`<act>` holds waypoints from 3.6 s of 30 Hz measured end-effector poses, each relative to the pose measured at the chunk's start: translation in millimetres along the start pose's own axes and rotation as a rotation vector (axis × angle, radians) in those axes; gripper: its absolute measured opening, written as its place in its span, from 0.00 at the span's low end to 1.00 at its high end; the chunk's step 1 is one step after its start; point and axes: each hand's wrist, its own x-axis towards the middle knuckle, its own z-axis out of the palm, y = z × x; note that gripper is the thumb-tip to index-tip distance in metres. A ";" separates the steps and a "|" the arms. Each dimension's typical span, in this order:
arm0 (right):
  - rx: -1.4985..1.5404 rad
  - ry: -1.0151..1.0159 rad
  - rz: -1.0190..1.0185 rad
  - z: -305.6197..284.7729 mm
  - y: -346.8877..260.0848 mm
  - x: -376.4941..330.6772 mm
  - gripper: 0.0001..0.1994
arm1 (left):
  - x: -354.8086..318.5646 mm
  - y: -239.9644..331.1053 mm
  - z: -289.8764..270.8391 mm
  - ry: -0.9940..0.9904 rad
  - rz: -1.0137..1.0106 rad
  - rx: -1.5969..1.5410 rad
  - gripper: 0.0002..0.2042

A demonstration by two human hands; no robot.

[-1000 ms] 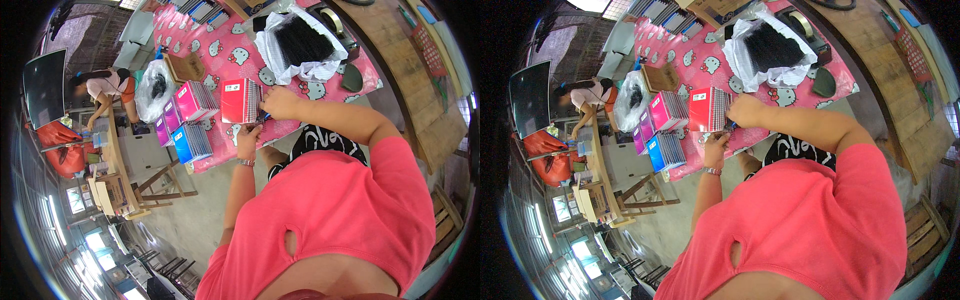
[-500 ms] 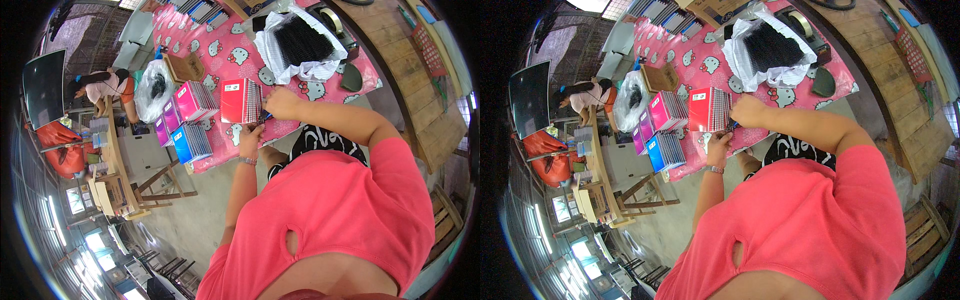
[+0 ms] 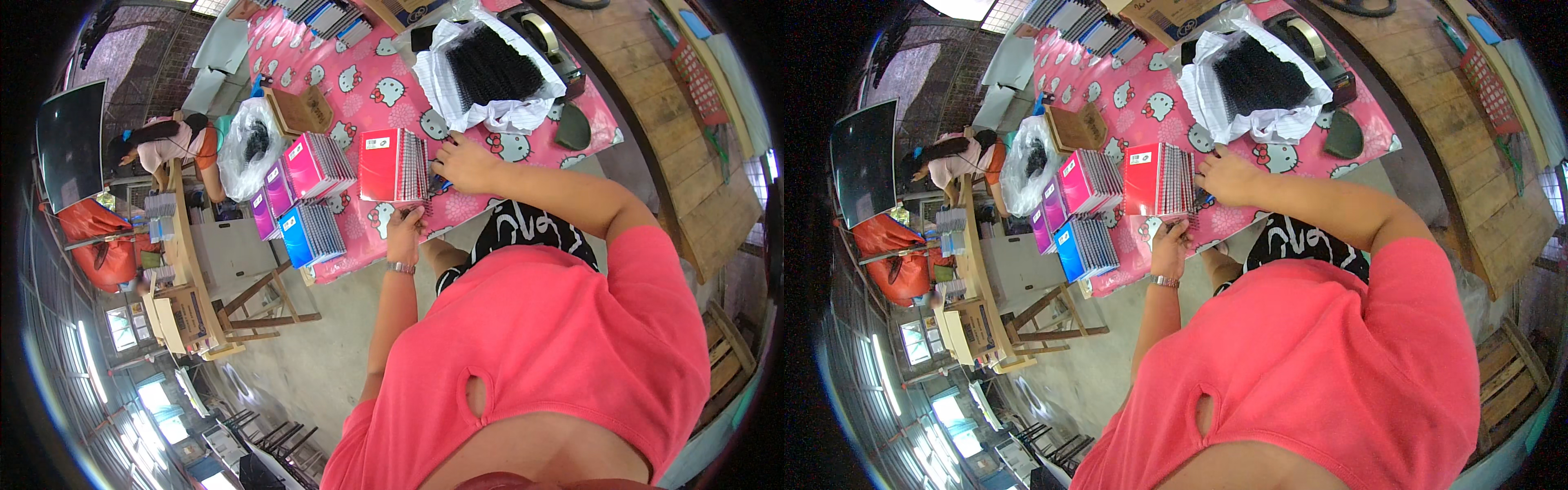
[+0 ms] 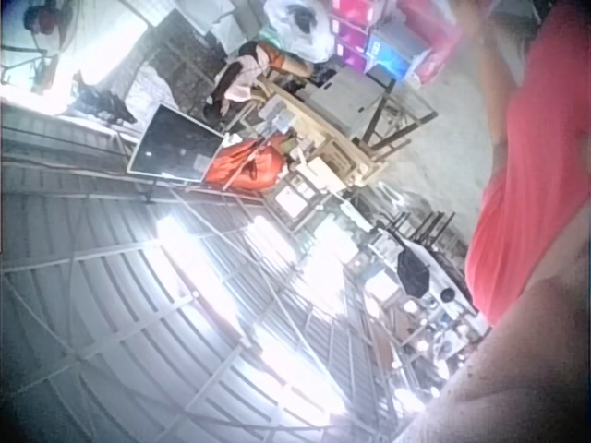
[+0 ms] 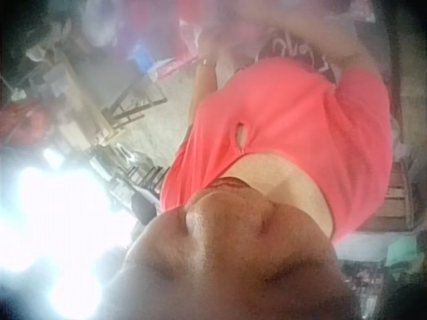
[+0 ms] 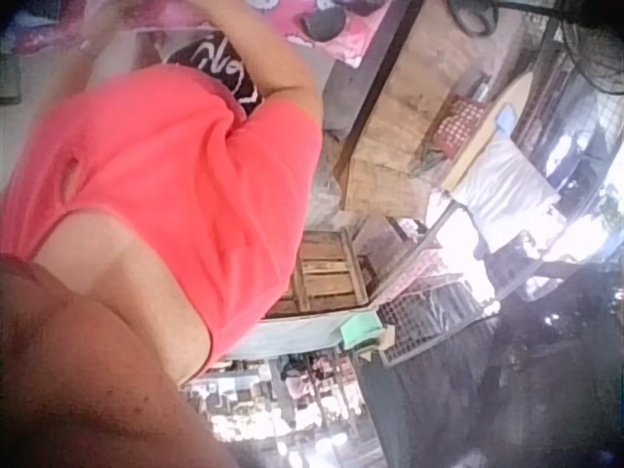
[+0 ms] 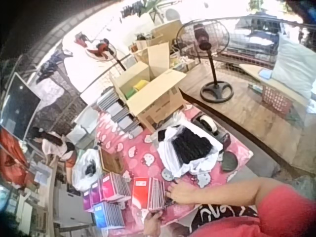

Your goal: The person assembles notebooks by manually threading spiral coils through the holes of paper stacks and covers, then uses pliers to cut or bend the wire ends before placing the notebooks into a cardboard box.

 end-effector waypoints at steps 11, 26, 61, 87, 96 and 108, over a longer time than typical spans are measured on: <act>0.078 -0.290 0.149 2.9 -6.3 2.3 0.07 | 5.5 -2.3 -2.1 0.061 -0.015 0.249 0.10; 0.112 -0.547 0.238 -9.9 -16.9 13.5 0.07 | 14.7 -17.0 -0.5 0.119 0.186 0.549 0.12; 0.209 -0.357 0.404 -20.0 -24.0 -21.1 0.18 | 45.3 318.9 -118.3 0.316 0.503 0.337 0.33; 1.969 -0.702 0.899 -14.4 -29.7 -3.5 0.15 | 45.4 117.6 25.2 -0.269 0.562 1.283 0.20; 0.867 0.016 0.308 -4.6 -25.1 -11.8 0.18 | 41.7 119.4 32.8 -0.245 0.547 1.347 0.23; 0.918 -0.025 0.351 -0.1 -22.3 -11.1 0.17 | 36.0 119.1 40.4 -0.223 0.554 1.409 0.26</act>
